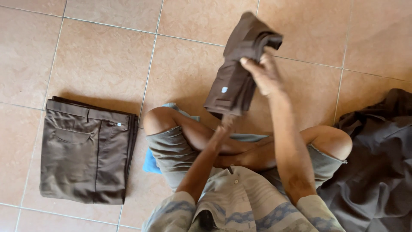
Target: The person sits cross-legged on a tiled floor and folds several pairs of brown trousers by hand. They smooth each pair, fold the legs together, and then fold the garment into a compact rectangle before placing it on a growing stack to the left.
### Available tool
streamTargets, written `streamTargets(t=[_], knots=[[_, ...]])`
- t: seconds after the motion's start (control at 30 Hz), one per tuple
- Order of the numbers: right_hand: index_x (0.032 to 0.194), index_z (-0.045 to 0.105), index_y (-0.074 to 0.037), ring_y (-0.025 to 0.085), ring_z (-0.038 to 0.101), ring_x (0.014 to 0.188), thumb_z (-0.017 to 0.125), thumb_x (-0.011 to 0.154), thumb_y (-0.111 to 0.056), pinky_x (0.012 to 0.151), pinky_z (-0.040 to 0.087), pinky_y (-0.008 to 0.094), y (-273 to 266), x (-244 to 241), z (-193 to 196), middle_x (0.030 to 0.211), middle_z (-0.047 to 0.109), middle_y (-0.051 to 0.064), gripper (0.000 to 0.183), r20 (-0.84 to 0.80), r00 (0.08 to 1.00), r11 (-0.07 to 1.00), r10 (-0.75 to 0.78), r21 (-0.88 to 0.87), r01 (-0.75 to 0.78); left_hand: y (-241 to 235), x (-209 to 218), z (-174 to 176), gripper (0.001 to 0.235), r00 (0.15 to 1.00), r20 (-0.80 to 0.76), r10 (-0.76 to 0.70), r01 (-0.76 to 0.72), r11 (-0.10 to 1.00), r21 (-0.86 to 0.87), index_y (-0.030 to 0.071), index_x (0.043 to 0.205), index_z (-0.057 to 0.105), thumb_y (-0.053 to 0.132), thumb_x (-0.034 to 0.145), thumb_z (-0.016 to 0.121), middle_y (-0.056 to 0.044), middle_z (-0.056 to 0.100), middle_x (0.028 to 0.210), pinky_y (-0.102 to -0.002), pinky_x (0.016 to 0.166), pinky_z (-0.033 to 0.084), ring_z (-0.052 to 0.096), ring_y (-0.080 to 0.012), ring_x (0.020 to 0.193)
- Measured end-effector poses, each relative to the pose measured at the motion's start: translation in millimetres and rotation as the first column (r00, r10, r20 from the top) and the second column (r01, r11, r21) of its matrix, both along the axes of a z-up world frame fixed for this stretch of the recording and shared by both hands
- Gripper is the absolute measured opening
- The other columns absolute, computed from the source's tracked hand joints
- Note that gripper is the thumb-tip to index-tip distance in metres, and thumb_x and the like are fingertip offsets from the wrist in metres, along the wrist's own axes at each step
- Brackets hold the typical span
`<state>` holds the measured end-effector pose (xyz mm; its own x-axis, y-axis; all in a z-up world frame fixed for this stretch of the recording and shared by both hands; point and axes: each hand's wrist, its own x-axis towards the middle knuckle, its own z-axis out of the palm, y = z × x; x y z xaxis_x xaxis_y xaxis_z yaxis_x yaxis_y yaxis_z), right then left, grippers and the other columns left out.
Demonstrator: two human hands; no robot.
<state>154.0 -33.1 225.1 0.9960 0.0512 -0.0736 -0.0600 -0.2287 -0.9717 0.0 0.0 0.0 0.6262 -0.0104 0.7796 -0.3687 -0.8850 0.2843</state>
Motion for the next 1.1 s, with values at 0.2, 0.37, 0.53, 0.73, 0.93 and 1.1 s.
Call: streamTargets(t=[0.2,0.37,0.53,0.73,0.93,1.1], knots=[[0.121,0.067,-0.009,0.015,0.066,0.117,0.072,0.093,-0.022,0.109,0.052,0.027,-83.2,15.0,8.4,0.125,0.071,0.002,0.032,0.073,0.978,0.956,0.195,0.209,-0.206,153.2,88.3,-10.4,0.035,0.997,-0.039,0.072,-0.065,0.985,0.159,0.007,0.139,0.031,0.027,0.110,0.028,-0.023,0.030,0.146,-0.061,0.107,0.029,0.029,-0.0397,0.137],[0.141,0.061,-0.009,0.035,0.064,0.118,0.090,0.081,-0.017,0.092,0.060,0.050,-137.2,26.3,-145.5,0.135,0.064,0.014,0.067,-0.236,0.971,0.981,-0.041,0.173,0.084,123.4,25.7,-108.7,0.044,0.841,-0.525,0.135,0.065,0.937,0.345,0.014,0.144,0.060,0.025,0.102,0.050,-0.028,0.043,0.156,-0.073,0.105,0.036,0.037,-0.0530,0.143],[0.148,0.044,0.001,0.049,0.063,0.111,0.083,0.089,-0.033,0.072,0.063,0.055,-172.3,1.8,-277.9,0.140,0.053,0.028,0.078,-0.421,0.813,0.913,-0.401,-0.252,0.320,114.4,-5.2,-128.5,0.061,0.398,-0.916,0.056,0.263,0.949,0.172,0.036,0.136,0.060,0.058,0.080,0.068,-0.011,0.057,0.125,-0.060,0.095,0.043,0.061,-0.0399,0.111],[0.090,0.069,-0.011,0.039,0.071,0.094,0.080,0.080,-0.062,0.082,0.058,0.050,-142.5,-14.6,-269.5,0.091,0.072,0.015,0.053,-0.046,0.931,0.701,-0.362,-0.672,0.239,179.4,66.3,-36.3,0.028,0.697,-0.714,0.062,-0.204,0.972,-0.115,0.023,0.114,0.067,0.036,0.090,0.072,-0.007,0.071,0.106,-0.049,0.084,0.058,0.072,-0.0360,0.094],[0.087,0.071,-0.022,0.030,0.073,0.089,0.080,0.081,-0.046,0.073,0.061,0.046,-138.8,-8.1,-289.8,0.088,0.069,0.000,0.027,-0.211,0.897,0.694,-0.390,-0.707,0.136,205.8,86.6,-70.8,0.065,0.461,-0.885,0.069,-0.423,0.894,-0.151,0.006,0.157,0.037,0.029,0.102,0.063,-0.028,0.035,0.155,-0.066,0.111,0.034,0.035,-0.0556,0.141],[0.087,0.067,-0.012,0.036,0.072,0.093,0.070,0.080,-0.028,0.075,0.057,0.047,-155.4,-9.9,-312.1,0.088,0.070,0.012,0.018,-0.237,0.860,0.778,-0.452,-0.577,0.250,188.6,78.0,-29.0,0.063,0.426,-0.904,0.039,-0.399,0.904,-0.149,0.001,0.158,0.036,0.021,0.103,0.061,-0.033,0.030,0.159,-0.069,0.115,0.027,0.026,-0.0594,0.145]])
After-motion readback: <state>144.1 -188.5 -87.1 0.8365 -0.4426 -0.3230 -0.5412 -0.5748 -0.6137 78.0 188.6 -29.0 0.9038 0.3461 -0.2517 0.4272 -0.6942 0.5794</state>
